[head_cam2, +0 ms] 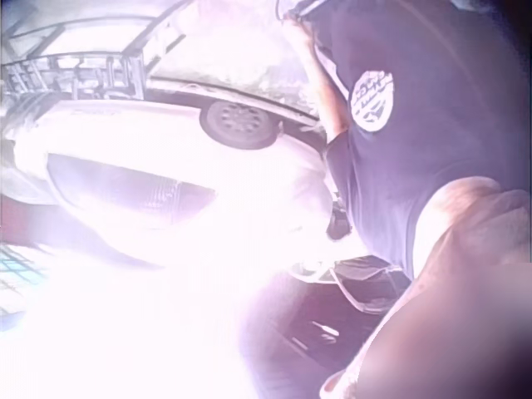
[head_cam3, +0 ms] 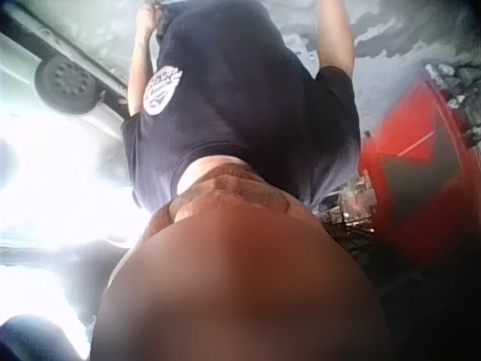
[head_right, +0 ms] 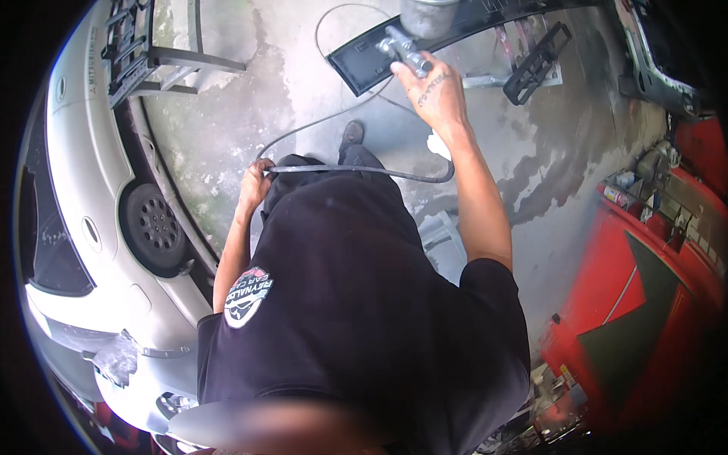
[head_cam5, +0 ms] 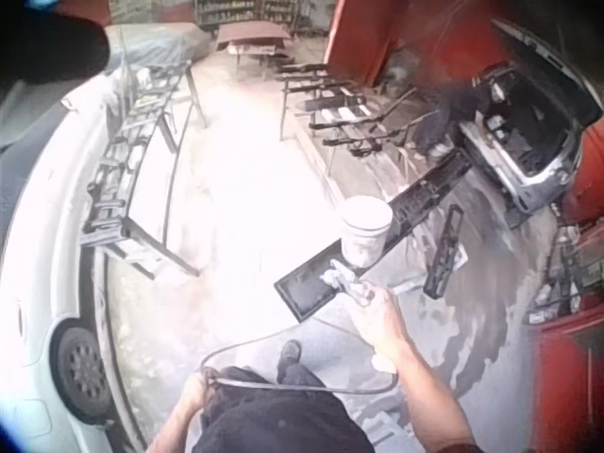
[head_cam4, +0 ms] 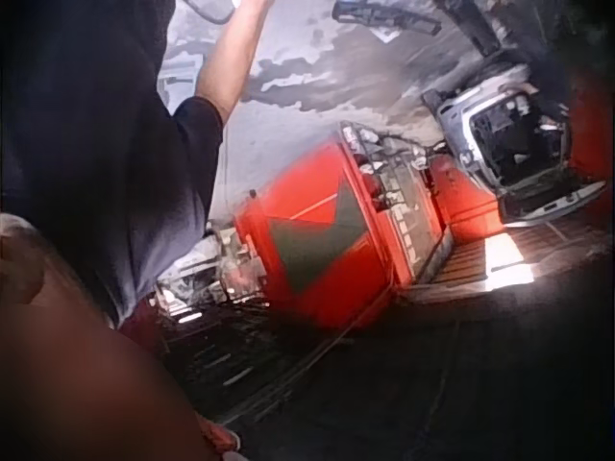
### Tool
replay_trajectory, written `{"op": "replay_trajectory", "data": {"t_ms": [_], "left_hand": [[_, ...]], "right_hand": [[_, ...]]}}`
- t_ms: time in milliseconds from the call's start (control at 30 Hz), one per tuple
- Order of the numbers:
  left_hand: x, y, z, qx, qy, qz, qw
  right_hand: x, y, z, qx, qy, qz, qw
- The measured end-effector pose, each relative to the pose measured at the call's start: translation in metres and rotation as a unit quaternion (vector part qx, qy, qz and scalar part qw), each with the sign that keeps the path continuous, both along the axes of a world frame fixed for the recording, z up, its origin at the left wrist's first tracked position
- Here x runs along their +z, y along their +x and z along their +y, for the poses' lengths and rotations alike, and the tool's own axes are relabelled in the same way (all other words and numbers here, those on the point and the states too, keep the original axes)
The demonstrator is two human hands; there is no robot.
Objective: Spray painting various automotive parts using a handheld spray gun in a garage setting.
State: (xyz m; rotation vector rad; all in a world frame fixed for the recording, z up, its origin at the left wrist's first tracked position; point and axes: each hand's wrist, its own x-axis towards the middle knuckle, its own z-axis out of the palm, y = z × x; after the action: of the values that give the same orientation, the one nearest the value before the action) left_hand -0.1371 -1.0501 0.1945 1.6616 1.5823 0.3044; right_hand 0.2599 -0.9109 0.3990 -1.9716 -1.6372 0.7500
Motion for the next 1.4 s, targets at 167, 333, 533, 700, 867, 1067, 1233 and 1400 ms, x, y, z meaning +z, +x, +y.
{"op": "replay_trajectory", "data": {"t_ms": [167, 333, 533, 700, 867, 1067, 1233, 1400], "left_hand": [[-0.007, -0.027, 0.039, -0.103, 0.007, -0.021, 0.994], [-0.041, -0.095, 0.107, -0.216, -0.058, -0.020, 0.974], [-0.080, -0.212, 0.170, -0.299, -0.027, -0.027, 0.954], [-0.098, -0.265, 0.201, -0.368, -0.001, 0.023, 0.930], [-0.114, -0.289, 0.220, -0.429, 0.002, 0.051, 0.902], [-0.120, -0.317, 0.230, -0.431, -0.006, 0.051, 0.901], [-0.132, -0.338, 0.236, -0.460, -0.012, 0.085, 0.884], [-0.143, -0.348, 0.236, -0.465, 0.007, 0.046, 0.884]], "right_hand": [[0.008, -0.030, 0.012, -0.124, 0.067, -0.059, 0.988], [0.004, -0.114, -0.012, -0.186, -0.021, -0.075, 0.979], [-0.005, -0.268, -0.033, -0.275, -0.041, -0.092, 0.956], [-0.026, -0.347, -0.025, -0.359, -0.016, -0.090, 0.929], [-0.055, -0.380, -0.055, -0.411, -0.007, -0.186, 0.893], [-0.072, -0.393, -0.084, -0.558, 0.018, -0.181, 0.810], [-0.079, -0.411, -0.048, -0.503, 0.043, -0.133, 0.853], [-0.054, -0.408, -0.030, -0.424, -0.013, -0.091, 0.901]]}}
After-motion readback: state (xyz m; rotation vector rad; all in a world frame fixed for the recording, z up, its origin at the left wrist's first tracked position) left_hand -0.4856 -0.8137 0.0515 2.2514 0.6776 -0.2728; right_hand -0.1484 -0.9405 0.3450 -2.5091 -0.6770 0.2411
